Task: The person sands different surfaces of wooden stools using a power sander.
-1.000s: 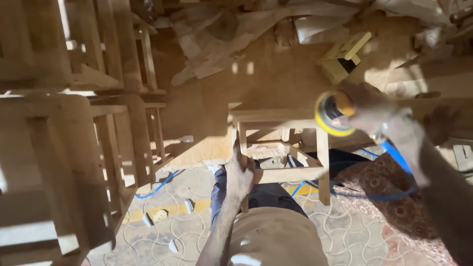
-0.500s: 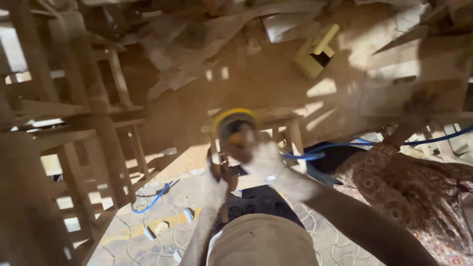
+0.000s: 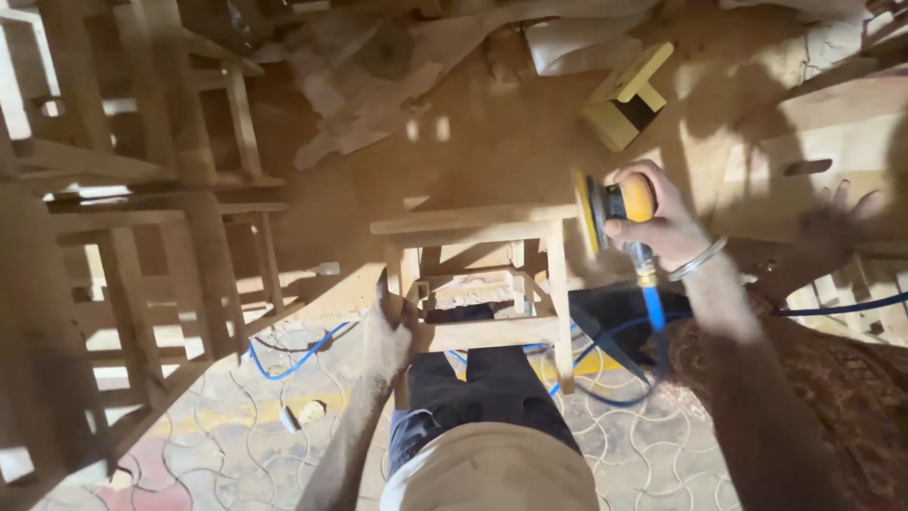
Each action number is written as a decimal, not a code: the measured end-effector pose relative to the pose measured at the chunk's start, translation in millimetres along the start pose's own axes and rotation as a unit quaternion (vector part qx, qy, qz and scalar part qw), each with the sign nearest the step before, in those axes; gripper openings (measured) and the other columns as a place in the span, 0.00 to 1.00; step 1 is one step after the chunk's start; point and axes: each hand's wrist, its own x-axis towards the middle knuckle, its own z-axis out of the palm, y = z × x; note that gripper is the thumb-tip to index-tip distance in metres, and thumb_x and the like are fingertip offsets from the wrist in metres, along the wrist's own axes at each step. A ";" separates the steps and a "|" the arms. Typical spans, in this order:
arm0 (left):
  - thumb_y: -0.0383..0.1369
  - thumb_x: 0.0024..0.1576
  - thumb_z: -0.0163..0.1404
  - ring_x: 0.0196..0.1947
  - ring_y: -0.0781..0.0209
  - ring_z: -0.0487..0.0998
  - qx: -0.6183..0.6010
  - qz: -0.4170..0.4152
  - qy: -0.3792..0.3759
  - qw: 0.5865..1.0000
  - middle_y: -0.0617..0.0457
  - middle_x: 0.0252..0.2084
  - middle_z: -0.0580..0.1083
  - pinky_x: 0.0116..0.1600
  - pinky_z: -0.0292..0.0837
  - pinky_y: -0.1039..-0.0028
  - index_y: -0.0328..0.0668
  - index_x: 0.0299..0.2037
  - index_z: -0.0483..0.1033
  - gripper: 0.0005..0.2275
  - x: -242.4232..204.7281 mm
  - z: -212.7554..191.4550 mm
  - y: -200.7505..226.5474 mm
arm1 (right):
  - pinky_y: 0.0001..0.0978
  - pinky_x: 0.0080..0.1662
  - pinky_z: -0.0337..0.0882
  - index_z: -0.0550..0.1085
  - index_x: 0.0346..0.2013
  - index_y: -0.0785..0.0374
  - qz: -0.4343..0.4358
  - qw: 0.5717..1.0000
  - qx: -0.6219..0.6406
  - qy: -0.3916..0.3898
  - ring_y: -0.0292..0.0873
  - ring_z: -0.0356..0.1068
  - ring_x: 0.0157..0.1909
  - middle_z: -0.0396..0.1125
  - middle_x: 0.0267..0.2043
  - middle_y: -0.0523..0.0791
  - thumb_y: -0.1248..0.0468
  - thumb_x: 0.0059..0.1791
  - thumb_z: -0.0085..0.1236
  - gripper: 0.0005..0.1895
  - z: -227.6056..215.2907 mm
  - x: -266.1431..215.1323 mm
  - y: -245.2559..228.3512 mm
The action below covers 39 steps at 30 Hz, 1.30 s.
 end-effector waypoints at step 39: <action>0.29 0.53 0.49 0.44 0.52 0.81 -0.043 0.102 0.021 0.994 0.41 0.46 0.79 0.51 0.76 0.65 0.37 0.65 0.63 0.26 19.7 10.1 -7.8 | 0.59 0.47 0.73 0.56 0.69 0.61 -0.012 0.805 -0.547 0.228 0.69 0.71 0.45 0.65 0.51 0.63 0.65 0.38 0.64 0.46 167.3 -181.2 371.7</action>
